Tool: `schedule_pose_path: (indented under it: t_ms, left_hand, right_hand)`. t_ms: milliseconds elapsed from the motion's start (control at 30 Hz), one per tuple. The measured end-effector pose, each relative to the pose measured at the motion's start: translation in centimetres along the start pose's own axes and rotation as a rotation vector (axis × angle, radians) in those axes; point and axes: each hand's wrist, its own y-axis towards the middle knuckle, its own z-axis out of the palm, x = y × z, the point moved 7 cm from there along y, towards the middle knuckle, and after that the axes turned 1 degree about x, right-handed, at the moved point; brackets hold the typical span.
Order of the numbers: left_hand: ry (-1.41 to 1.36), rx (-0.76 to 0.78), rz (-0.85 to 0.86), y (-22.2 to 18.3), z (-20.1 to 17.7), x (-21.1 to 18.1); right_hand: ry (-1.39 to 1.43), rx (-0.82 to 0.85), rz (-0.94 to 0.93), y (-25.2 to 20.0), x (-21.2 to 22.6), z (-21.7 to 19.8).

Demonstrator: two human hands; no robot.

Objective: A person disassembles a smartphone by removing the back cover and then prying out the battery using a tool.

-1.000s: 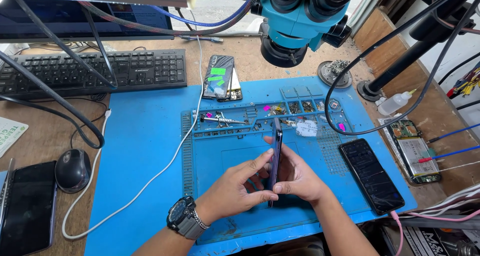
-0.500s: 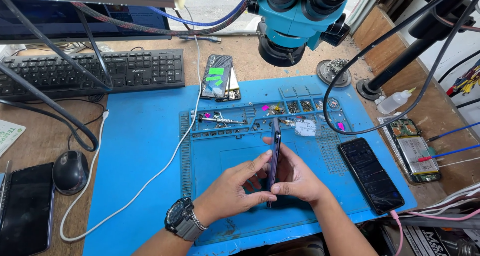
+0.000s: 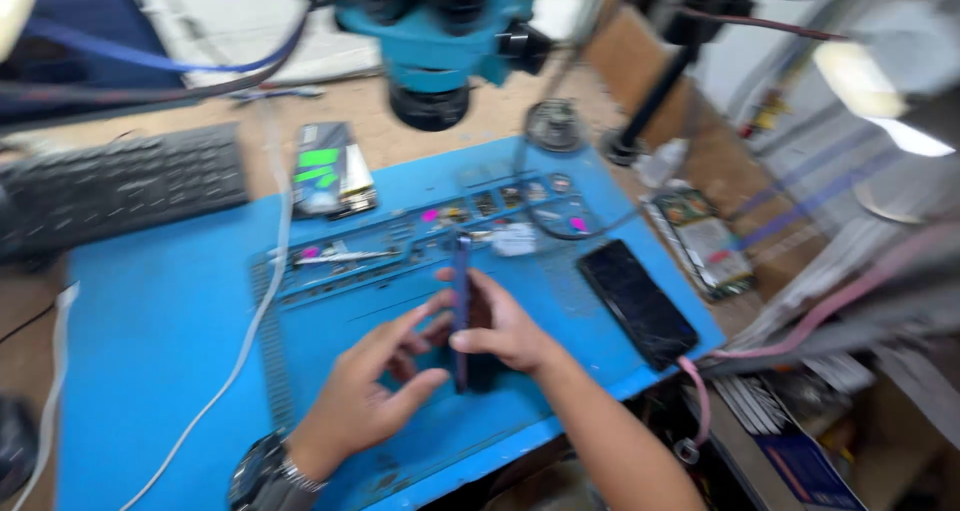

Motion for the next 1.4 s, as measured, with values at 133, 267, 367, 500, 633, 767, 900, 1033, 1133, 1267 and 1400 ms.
schedule_pose_path:
  t_ms: [133, 267, 367, 500, 633, 767, 900, 1033, 1133, 1267, 1400]
  left_hand:
    - [0.175, -0.127, 0.180, 0.2, 0.0, -1.2]
    - [0.281, -0.177, 0.477, 3.0, 3.0, -11.1]
    - [0.297, 0.136, 0.484, 6.4, 10.6, -15.8]
    - [0.379, 0.409, 0.190, 13.0, 21.9, -16.6]
    - [0.212, 0.219, 0.114, 18.2, 29.0, -16.1]
    - [-0.044, 0.219, 0.053, 20.8, 31.8, -14.7]
    - [-0.006, 0.501, 0.045, 17.3, 29.8, -15.8]
    - [0.083, 0.613, 0.155, 12.5, 24.9, -14.6]
    - [0.056, 0.578, 0.244, 9.3, 20.2, -15.1]
    - [0.165, 0.429, 0.026, 8.8, 12.7, -13.5]
    - [0.303, 0.095, 0.040, 11.5, 6.9, -11.3]
  right_hand:
    - [0.019, -0.165, -0.095, 0.4, -1.1, -2.7]
    - [0.082, -0.251, -0.117, 1.2, -3.3, -5.3]
    - [0.146, -0.228, -0.128, 0.8, -4.0, -5.0]
    - [0.171, -0.280, -0.202, 0.8, -2.9, -4.6]
    - [0.159, -0.228, -0.056, -0.5, 0.1, -2.4]
    - [0.243, -0.256, -0.036, -0.3, -0.1, -2.7]
    - [0.244, -0.303, -0.012, -0.1, -0.1, -3.0]
    - [0.203, -0.328, -0.023, 0.8, -0.9, -3.5]
    - [0.216, -0.284, -0.034, 0.9, -3.3, -5.5]
    - [0.080, -0.368, -0.069, -0.6, -4.5, -8.8]
    - [-0.024, -0.483, -0.258, -1.2, -5.4, -12.4]
